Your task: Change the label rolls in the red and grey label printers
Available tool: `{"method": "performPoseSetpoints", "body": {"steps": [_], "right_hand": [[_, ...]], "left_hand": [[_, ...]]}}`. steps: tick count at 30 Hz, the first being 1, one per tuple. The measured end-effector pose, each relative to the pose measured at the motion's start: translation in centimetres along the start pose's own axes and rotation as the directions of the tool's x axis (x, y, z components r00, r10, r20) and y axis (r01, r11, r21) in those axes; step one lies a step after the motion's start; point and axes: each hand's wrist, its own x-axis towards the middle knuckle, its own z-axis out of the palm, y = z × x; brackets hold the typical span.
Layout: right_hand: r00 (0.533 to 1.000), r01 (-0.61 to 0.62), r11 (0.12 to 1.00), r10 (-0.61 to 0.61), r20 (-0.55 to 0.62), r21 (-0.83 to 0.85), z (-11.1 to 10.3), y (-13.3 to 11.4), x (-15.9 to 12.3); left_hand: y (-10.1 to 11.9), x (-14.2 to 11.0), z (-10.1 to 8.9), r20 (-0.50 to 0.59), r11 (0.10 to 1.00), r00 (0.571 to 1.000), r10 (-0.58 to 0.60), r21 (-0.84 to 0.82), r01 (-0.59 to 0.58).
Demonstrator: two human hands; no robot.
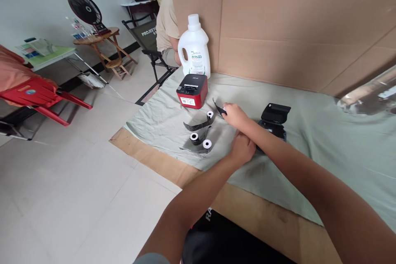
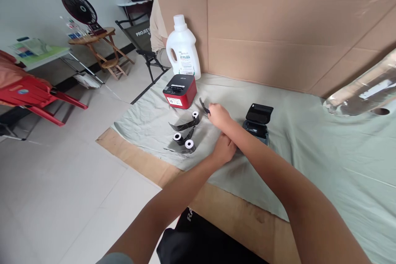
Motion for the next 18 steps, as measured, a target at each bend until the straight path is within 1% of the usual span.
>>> {"method": "performPoseSetpoints", "body": {"steps": [1, 2, 3, 4, 5, 6, 8, 10, 12, 14, 15, 17, 18], "right_hand": [[1.000, 0.003, 1.000, -0.003, 0.005, -0.022, 0.1, -0.1, -0.2], [1.000, 0.017, 0.999, -0.018, -0.023, -0.043, 0.1, -0.1, -0.5], [0.996, 0.052, 0.996, -0.057, -0.075, -0.068, -0.1, -0.1, -0.8], [0.983, 0.114, 0.989, -0.127, -0.131, -0.099, -0.3, 0.0, -1.0], [0.959, 0.202, 0.971, -0.223, -0.177, -0.130, -0.5, 0.0, -1.1], [0.923, 0.304, 0.940, -0.331, -0.197, -0.156, -0.6, -0.1, -1.1], [0.841, 0.494, 0.852, -0.519, -0.151, -0.175, -0.7, -0.3, -0.7], [0.777, 0.608, 0.779, -0.623, -0.086, -0.153, -0.4, -0.5, 0.1], [0.746, 0.655, 0.748, -0.663, -0.062, -0.109, -0.1, -0.7, 0.8], [0.743, 0.666, 0.746, -0.666, -0.074, -0.029, 0.0, -0.6, 1.0], [0.751, 0.658, 0.752, -0.653, -0.096, 0.032, -0.1, -0.5, 0.9], [0.794, 0.608, 0.769, -0.583, -0.173, 0.200, -0.4, 0.0, -0.1], [0.823, 0.568, 0.768, -0.521, -0.227, 0.295, -0.7, 0.4, -0.8]], "left_hand": [[-0.1, 0.0, 0.1, -0.001, 1.000, 1.000, 0.005, 0.003, -0.005], [-0.1, 0.0, 0.1, 0.000, 1.000, 1.000, 0.009, 0.009, -0.009], [-0.1, 0.0, 0.1, -0.002, 1.000, 1.000, 0.015, 0.017, -0.015], [0.1, 0.0, 0.0, -0.006, 0.999, 1.000, 0.022, 0.025, -0.022], [0.2, -0.1, -0.1, -0.013, 0.999, 0.999, 0.029, 0.026, -0.029], [0.3, -0.1, -0.3, -0.026, 0.999, 0.999, 0.034, 0.018, -0.034], [0.5, -0.1, -0.5, -0.059, 0.999, 0.997, 0.042, -0.024, -0.043], [0.4, -0.2, -0.5, -0.084, 0.996, 0.996, 0.043, -0.076, -0.050], [0.3, -0.1, -0.5, -0.105, 0.993, 0.994, 0.038, -0.107, -0.049], [0.2, -0.1, -0.4, -0.115, 0.990, 0.993, 0.039, -0.128, -0.054], [0.2, -0.1, -0.3, -0.118, 0.989, 0.992, 0.039, -0.139, -0.056], [0.2, 0.0, -0.1, -0.124, 0.986, 0.992, 0.031, -0.157, -0.050], [0.2, 0.1, -0.1, -0.134, 0.986, 0.991, 0.013, -0.160, -0.035]]}}
